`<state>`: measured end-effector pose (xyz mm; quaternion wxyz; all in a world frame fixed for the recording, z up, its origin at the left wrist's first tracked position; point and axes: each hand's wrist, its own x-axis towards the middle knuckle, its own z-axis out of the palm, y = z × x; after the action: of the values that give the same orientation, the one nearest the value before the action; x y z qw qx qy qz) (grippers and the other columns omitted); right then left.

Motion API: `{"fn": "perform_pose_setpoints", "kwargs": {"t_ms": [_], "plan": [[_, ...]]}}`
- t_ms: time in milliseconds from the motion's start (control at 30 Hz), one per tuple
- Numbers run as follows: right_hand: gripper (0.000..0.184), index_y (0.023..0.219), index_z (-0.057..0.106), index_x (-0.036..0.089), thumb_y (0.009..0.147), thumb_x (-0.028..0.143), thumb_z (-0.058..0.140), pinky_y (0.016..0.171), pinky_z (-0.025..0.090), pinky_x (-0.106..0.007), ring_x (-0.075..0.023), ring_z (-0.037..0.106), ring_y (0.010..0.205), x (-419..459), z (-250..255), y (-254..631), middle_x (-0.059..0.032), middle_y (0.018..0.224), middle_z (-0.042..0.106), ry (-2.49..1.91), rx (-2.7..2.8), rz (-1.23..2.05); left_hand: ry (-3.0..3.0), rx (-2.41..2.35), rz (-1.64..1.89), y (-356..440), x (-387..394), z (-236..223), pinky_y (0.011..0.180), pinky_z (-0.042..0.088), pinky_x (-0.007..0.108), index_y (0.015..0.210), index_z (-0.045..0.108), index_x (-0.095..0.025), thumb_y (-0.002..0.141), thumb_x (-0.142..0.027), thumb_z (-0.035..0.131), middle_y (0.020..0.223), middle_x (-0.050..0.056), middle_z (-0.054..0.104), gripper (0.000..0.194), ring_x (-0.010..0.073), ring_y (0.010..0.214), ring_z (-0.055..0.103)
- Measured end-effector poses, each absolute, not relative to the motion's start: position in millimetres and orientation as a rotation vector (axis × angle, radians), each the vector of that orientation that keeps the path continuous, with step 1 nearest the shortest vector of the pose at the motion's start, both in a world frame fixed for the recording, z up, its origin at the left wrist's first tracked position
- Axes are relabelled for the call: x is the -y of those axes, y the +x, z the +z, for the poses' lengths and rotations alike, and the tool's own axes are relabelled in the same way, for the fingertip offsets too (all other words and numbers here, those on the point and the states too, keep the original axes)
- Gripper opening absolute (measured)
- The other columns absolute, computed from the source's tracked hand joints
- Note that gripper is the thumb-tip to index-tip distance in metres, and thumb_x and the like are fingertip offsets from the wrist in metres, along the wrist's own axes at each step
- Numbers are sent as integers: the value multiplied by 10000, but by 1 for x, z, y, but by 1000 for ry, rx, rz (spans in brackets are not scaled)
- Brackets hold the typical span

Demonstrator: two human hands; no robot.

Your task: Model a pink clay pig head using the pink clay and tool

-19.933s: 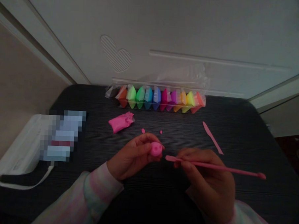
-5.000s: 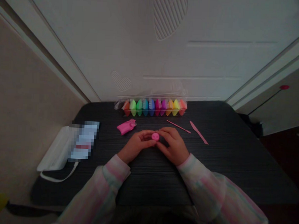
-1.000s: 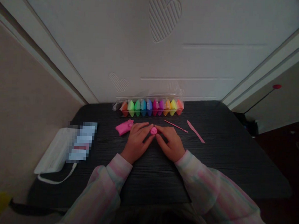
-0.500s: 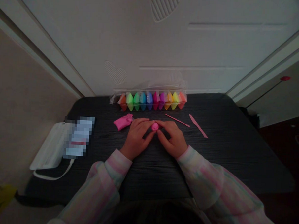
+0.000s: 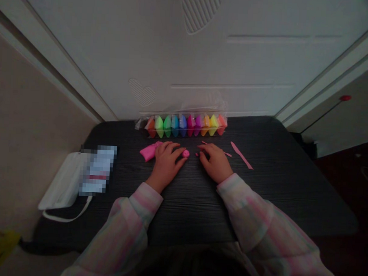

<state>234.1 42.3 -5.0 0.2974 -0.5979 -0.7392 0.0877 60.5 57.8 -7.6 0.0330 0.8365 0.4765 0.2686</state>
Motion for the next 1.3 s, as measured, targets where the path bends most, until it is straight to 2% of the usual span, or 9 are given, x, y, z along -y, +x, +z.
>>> {"fn": "perform_pose_setpoints", "kwargs": {"t_ms": [267,533,1300], "plan": [[226,935,621,187,804,264,454,780,386,-356,-221,541,925,-41,-2,235,-71,960,619,-1705,2112,181,2594,-1487,751,60,-56,-8,898,302,444,988,597,-223,770,-345,504,1061,59,572,266,250,1054,402],[253,998,607,221,820,275,437,754,370,-354,-223,535,935,-41,-1,234,-70,969,609,-1734,2138,158,2559,-1490,759,60,-56,-7,901,298,445,997,583,-219,756,-336,520,1066,61,565,276,252,1064,402],[220,914,627,214,814,264,438,753,358,-347,-216,534,920,-42,-1,233,-51,964,614,-1759,2142,175,2546,-1493,724,60,-54,-6,911,280,434,1008,567,-197,720,-349,567,1078,54,572,326,252,1069,405]]}}
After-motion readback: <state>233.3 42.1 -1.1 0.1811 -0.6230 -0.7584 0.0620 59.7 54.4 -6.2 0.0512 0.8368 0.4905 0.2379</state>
